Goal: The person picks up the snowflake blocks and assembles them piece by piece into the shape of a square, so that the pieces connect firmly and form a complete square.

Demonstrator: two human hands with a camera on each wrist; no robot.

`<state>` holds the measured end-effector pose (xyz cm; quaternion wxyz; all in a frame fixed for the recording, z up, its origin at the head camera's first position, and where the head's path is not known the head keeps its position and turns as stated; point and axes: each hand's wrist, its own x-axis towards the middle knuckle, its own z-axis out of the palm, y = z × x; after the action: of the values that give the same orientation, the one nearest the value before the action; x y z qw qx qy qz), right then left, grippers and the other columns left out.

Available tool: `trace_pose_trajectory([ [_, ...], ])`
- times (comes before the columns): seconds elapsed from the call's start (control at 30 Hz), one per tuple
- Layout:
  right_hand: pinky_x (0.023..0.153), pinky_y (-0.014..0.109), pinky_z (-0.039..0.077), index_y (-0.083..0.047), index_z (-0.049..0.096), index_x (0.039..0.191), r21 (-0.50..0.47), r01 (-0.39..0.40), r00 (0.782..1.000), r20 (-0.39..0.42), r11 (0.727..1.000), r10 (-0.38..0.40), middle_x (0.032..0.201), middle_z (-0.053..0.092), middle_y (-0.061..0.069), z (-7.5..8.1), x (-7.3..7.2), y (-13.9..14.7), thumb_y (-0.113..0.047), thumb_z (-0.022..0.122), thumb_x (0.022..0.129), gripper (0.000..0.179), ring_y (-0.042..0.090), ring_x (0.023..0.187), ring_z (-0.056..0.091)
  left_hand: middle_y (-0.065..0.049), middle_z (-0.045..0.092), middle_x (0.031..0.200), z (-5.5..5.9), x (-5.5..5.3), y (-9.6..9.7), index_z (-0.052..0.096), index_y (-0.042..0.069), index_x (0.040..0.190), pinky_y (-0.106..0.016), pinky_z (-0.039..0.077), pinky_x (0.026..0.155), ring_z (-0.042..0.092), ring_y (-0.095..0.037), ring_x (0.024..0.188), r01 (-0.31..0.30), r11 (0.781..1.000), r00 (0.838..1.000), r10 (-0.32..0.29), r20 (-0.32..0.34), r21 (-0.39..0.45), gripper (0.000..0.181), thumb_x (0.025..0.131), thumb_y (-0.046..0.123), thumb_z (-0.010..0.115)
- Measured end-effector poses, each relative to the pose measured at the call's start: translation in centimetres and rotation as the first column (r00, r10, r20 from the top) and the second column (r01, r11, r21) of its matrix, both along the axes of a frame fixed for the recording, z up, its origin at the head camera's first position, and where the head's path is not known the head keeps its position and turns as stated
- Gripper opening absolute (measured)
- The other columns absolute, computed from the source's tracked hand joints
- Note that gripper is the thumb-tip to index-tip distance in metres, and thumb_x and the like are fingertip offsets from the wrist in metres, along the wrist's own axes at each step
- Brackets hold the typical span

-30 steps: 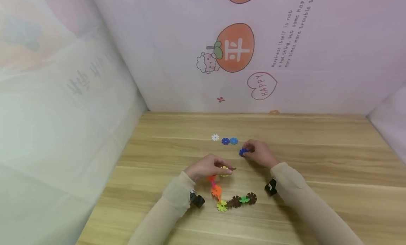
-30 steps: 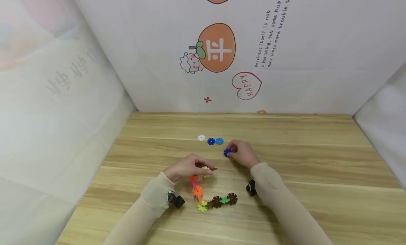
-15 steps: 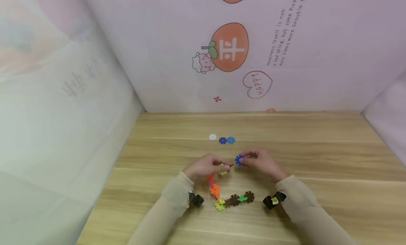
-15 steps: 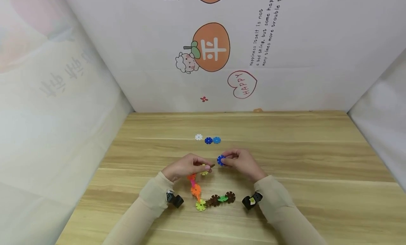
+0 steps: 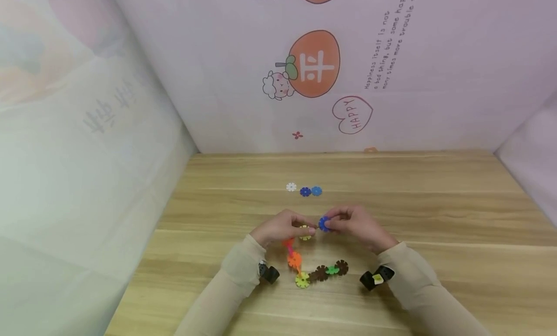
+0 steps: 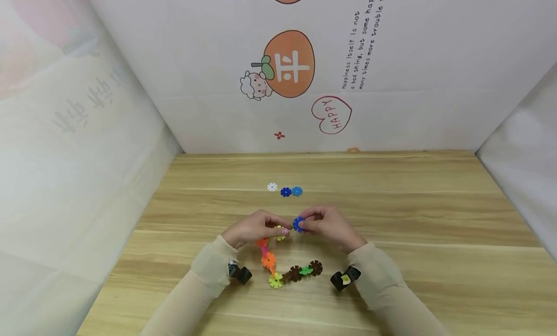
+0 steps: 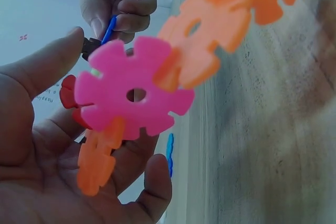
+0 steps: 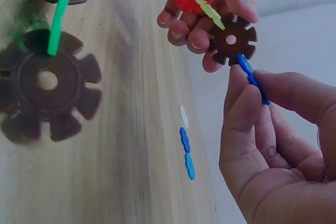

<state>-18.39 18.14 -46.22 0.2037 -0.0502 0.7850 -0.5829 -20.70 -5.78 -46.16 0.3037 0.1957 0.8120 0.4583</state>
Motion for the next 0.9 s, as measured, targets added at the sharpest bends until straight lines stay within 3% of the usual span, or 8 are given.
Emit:
trace_pose_trajectory([
  [0.27,0.091,0.042,0.056,-0.003,0.068,0.113,-0.015,-0.030,1.000,-0.006,0.999,0.030,0.098,0.070,0.010,-0.26,0.17,-0.43,-0.020,0.073,0.090,0.030,0.032,0.099,0.067,0.002,0.070,0.124,-0.22,0.04,0.07,0.074,0.020,0.115,-0.045,0.047,0.105,0.062,-0.016,0.117,-0.020,1.000,1.000,0.020,-0.004,-0.003,0.026,0.093,0.032,0.069],
  [0.53,0.090,0.042,0.055,-0.008,0.071,0.110,0.028,-0.043,0.998,-0.035,0.999,0.044,0.099,0.071,0.008,-0.21,-0.07,-0.72,-0.022,0.074,0.089,0.026,0.027,0.097,0.066,0.001,0.071,0.122,-0.21,0.05,-0.04,0.074,0.018,0.115,-0.046,0.046,0.106,0.062,-0.019,0.119,-0.032,0.999,0.999,0.032,0.003,0.015,0.026,0.092,0.029,0.071],
  [0.67,0.093,0.042,0.055,-0.009,0.071,0.115,0.052,-0.084,0.993,-0.085,0.995,0.088,0.112,0.069,0.010,-0.25,-0.21,-0.67,-0.021,0.070,0.092,0.026,0.024,0.104,0.065,0.001,0.070,0.122,-0.27,0.07,-0.15,0.074,0.018,0.114,-0.045,0.048,0.103,0.063,-0.018,0.116,-0.036,0.999,0.999,0.035,0.017,0.011,0.027,0.090,0.028,0.073],
  [0.8,0.099,0.044,0.052,-0.011,0.069,0.120,0.101,-0.139,0.980,-0.130,0.985,0.151,0.130,0.063,0.012,-0.17,-0.34,-0.62,-0.019,0.064,0.096,0.027,0.029,0.118,0.061,0.001,0.071,0.119,-0.29,0.19,-0.43,0.073,0.017,0.114,-0.043,0.051,0.099,0.064,-0.017,0.109,-0.041,0.999,0.998,0.040,0.039,0.011,0.028,0.089,0.028,0.075],
  [0.9,0.099,0.044,0.052,-0.011,0.068,0.122,0.141,-0.181,0.967,-0.156,0.973,0.203,0.128,0.065,0.011,0.02,-0.60,-0.73,-0.018,0.062,0.096,0.027,0.030,0.118,0.061,0.001,0.071,0.115,-0.42,0.17,-0.70,0.073,0.017,0.114,-0.042,0.051,0.098,0.065,-0.017,0.105,-0.045,0.998,0.998,0.043,0.055,0.031,0.027,0.089,0.027,0.074],
])
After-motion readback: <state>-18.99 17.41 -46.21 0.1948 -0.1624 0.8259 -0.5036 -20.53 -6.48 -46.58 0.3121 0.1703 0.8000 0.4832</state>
